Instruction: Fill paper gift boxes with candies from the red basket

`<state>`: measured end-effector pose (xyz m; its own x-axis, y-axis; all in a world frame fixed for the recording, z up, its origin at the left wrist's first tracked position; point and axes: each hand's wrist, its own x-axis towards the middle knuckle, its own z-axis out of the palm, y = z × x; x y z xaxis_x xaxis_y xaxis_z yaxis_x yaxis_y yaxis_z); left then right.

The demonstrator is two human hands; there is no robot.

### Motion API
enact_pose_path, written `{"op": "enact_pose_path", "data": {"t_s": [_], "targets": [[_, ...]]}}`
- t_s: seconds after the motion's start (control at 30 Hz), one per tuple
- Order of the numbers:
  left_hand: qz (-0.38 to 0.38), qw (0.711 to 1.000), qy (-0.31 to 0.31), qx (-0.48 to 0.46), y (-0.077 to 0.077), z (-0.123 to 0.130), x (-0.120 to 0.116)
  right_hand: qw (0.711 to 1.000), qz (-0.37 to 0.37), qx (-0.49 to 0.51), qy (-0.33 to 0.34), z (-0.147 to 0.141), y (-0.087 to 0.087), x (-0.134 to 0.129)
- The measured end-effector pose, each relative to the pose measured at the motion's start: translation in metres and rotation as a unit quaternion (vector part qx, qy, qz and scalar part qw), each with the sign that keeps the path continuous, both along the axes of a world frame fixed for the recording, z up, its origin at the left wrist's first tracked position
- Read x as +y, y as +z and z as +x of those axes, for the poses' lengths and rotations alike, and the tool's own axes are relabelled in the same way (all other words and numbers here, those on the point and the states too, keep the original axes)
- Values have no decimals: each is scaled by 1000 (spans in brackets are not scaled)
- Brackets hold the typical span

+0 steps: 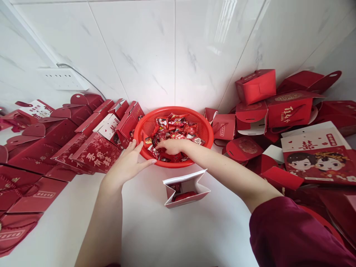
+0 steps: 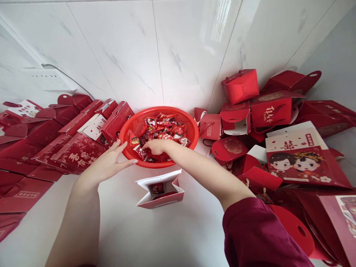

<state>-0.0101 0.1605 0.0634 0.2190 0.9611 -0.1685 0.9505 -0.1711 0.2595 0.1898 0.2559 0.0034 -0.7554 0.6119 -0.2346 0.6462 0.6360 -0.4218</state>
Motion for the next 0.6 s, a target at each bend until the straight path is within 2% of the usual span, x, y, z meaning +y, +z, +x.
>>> {"op": "enact_pose_path", "data": {"t_s": [0.2, 0.4, 0.6], "targets": [[4, 1000, 0, -5, -1, 0, 0, 1000, 9, 10, 27, -3, -3, -2], [13, 1000, -4, -6, -2, 0, 0, 999, 34, 3, -15, -1, -3, -8], [6, 1000, 1, 1, -2, -1, 1, 997, -1, -60, 50, -8, 7, -13]]}}
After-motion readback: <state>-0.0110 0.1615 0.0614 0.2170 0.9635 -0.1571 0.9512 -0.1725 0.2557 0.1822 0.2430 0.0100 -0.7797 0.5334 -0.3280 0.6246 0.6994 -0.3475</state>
